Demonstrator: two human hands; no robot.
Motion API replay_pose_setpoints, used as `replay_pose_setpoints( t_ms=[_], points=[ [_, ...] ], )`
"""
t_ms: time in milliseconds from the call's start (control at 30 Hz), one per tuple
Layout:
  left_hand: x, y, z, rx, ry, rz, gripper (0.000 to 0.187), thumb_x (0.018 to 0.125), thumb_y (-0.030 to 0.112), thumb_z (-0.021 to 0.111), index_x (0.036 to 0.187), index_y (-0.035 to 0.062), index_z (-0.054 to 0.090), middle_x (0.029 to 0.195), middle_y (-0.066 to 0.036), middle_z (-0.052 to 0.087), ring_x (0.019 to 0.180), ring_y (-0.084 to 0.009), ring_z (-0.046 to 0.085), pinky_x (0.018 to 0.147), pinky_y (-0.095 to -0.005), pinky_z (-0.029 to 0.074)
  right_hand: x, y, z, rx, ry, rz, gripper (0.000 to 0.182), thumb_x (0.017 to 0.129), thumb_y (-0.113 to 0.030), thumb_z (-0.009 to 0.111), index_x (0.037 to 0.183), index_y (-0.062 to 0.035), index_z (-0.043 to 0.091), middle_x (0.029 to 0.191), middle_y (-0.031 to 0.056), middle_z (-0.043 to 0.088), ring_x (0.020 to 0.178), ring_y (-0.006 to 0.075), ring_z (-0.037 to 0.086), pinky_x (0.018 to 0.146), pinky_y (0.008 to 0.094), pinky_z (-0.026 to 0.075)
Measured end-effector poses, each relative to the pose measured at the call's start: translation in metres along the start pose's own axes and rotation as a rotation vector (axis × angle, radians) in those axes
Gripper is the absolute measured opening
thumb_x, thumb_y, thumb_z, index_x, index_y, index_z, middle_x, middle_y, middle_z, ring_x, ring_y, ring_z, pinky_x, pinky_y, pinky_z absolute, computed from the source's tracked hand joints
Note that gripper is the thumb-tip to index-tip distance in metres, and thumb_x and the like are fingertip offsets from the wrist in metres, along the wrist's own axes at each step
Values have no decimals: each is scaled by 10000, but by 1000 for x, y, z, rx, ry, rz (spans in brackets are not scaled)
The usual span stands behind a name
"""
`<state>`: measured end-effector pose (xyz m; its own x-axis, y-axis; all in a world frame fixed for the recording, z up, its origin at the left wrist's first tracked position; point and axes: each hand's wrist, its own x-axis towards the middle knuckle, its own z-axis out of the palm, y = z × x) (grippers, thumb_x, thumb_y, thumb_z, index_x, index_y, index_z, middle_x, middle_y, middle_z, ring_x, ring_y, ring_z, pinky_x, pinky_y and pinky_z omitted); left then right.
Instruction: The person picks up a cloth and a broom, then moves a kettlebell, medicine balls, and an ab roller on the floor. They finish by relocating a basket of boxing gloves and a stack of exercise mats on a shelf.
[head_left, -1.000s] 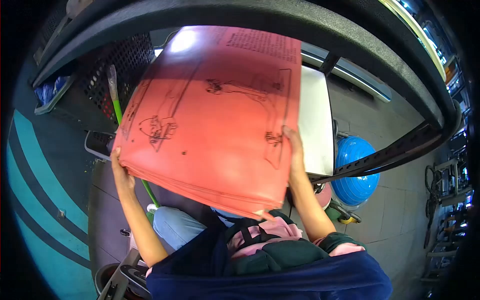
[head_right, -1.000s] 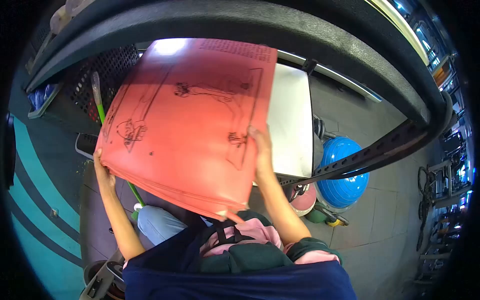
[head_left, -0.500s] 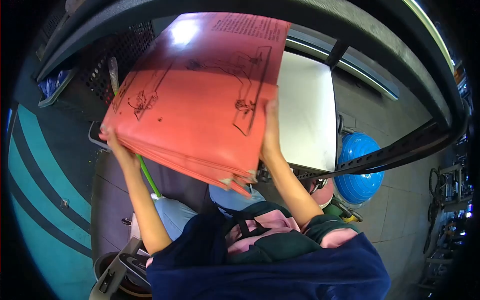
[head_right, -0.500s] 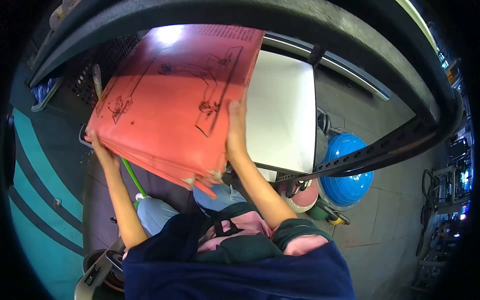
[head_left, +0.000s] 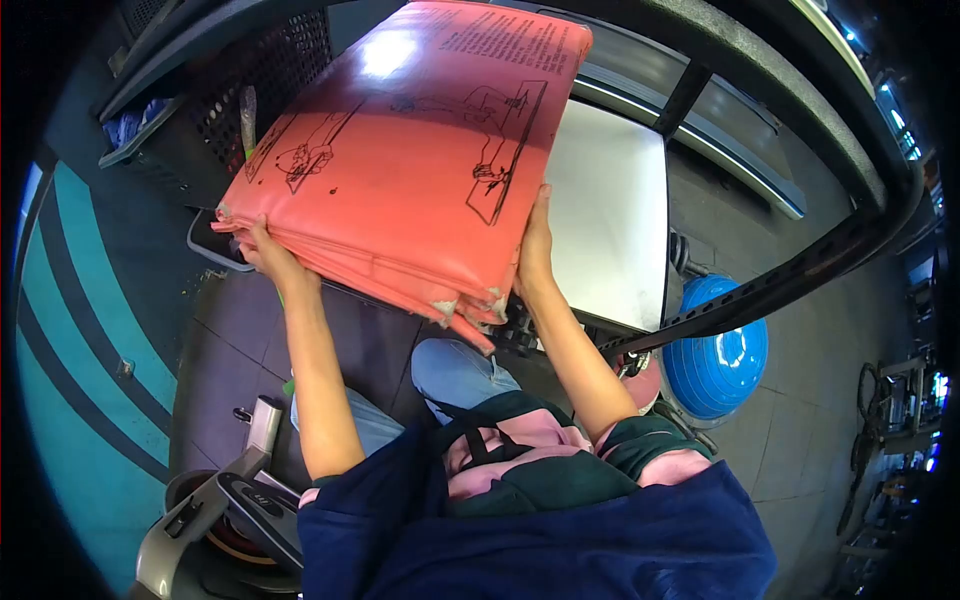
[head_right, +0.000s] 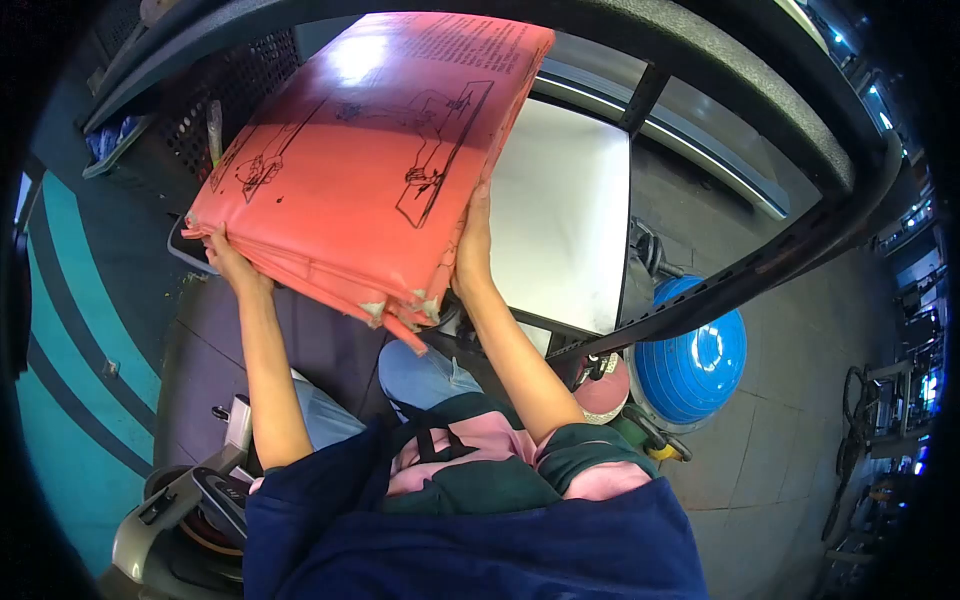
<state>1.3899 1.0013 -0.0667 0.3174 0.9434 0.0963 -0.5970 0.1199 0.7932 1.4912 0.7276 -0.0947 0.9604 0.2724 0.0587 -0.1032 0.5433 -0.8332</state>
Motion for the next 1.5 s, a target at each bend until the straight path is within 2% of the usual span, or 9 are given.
replay_pose_setpoints(
  t_ms=[67,200,267,367,467,700,833,933,1500],
  points=[
    [-5,-4,4,71,129,40,494,827,200,579,1260,73,377,1229,-116,473,1115,-245,525,937,-386,461,-3,-7,-2,100,-23,122,751,917,-643,316,1358,-39,375,1315,134,466,1182,226,478,959,335,430],
    [-8,-5,5,38,103,30,411,844,191,552,1224,83,438,1223,-93,491,1108,-223,534,938,-377,455,6,13,-21,-27,5,-4,713,940,-598,318,1382,-39,329,1334,127,441,1187,204,460,974,318,404],
    [-16,-5,14,57,123,144,461,850,190,546,1278,77,416,1262,-99,475,1133,-220,519,948,-374,447,-14,-11,15,-55,160,-161,671,970,-533,323,1426,-47,249,1359,113,410,1194,174,441,968,283,394],
    [-11,-9,9,111,118,155,703,839,254,601,1422,39,274,1405,-169,323,1236,-283,434,982,-402,433,-4,2,-7,47,-92,30,709,960,-529,356,1446,-36,206,1412,131,340,1251,200,378,1042,301,312],
    [-20,-2,3,259,216,25,789,838,349,597,1450,34,211,1467,-187,204,1341,-285,285,1063,-414,320,0,-13,-16,-227,-130,-247,719,957,-520,368,1455,-31,192,1455,164,298,1322,241,312,1087,328,245],
    [-33,28,-147,548,393,82,784,832,444,597,1430,42,289,1475,-197,226,1325,-317,303,1074,-412,251,-28,-22,-107,-2010,-241,-388,622,939,-487,392,1425,-105,328,1480,181,278,1373,381,227,1087,553,185],
    [-72,13,-272,1268,291,101,540,877,372,587,1343,125,466,1424,-161,372,1327,-309,322,1081,-409,253,-28,-25,-98,-1972,-307,-371,628,936,-506,387,1422,-112,339,1478,179,286,1374,362,239,1093,558,157],
    [-129,6,-275,1879,334,-239,619,797,457,647,1339,216,470,1457,-107,350,1359,-312,283,1084,-465,254,-26,-28,-98,-1890,-298,-361,635,940,-492,384,1443,-117,286,1514,174,190,1404,356,148,1105,564,94],
    [-200,104,-186,1632,207,-582,605,754,367,666,1286,131,501,1288,-158,496,1216,-317,442,986,-444,385,-23,-29,-94,-1991,-338,-204,565,923,-436,397,1376,-103,338,1523,147,154,1417,345,95,1091,600,53]
  ],
)
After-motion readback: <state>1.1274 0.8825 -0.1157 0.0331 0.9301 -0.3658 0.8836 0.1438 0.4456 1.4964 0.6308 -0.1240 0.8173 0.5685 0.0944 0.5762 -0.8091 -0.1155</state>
